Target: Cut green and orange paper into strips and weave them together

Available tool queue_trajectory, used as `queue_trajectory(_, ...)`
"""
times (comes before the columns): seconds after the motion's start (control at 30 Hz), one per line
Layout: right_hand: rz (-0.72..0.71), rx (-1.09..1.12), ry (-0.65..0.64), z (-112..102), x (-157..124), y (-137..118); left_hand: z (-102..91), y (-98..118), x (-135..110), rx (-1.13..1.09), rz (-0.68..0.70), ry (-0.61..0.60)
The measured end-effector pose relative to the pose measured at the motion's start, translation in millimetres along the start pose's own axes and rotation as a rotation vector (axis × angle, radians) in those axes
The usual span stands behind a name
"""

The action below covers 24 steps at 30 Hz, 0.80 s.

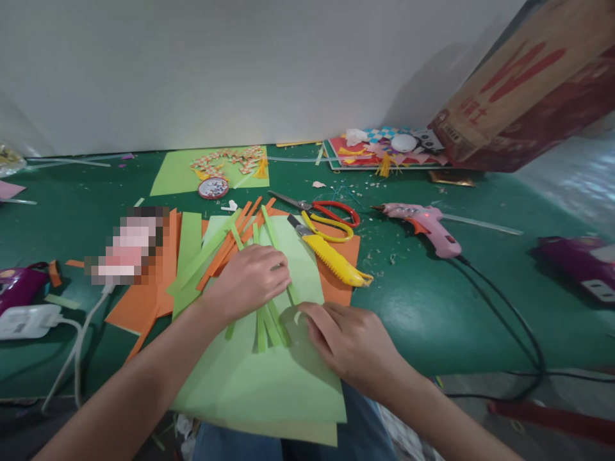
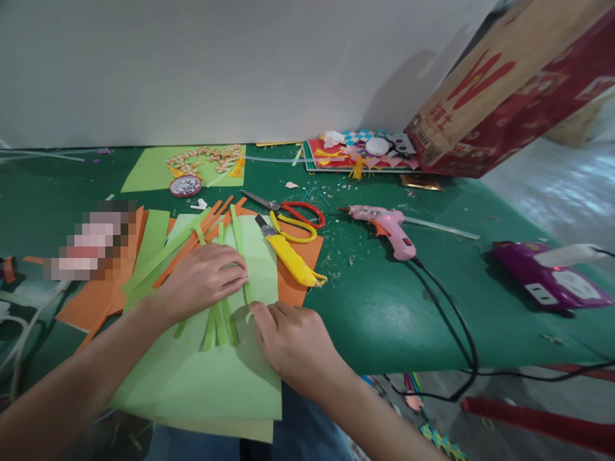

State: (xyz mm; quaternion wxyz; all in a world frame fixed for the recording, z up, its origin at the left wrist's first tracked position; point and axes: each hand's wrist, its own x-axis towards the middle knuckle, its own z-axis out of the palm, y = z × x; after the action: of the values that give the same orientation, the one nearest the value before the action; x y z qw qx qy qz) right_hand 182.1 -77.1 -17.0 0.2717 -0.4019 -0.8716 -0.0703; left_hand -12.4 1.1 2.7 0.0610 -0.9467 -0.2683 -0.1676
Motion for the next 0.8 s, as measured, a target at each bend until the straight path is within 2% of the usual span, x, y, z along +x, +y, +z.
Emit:
queue_trajectory(0.5, 0.039, -0.006, 0.046, -3.4, 2.9, -0.6, 1.5, 0.1, 0.3, -0.002, 0.0, 0.003)
queue_trajectory(0.8, -0.018, -0.026, -0.011, 0.5, -0.4, 1.0, -1.0, 1.4, 0.3, -0.003, -0.012, -0.001)
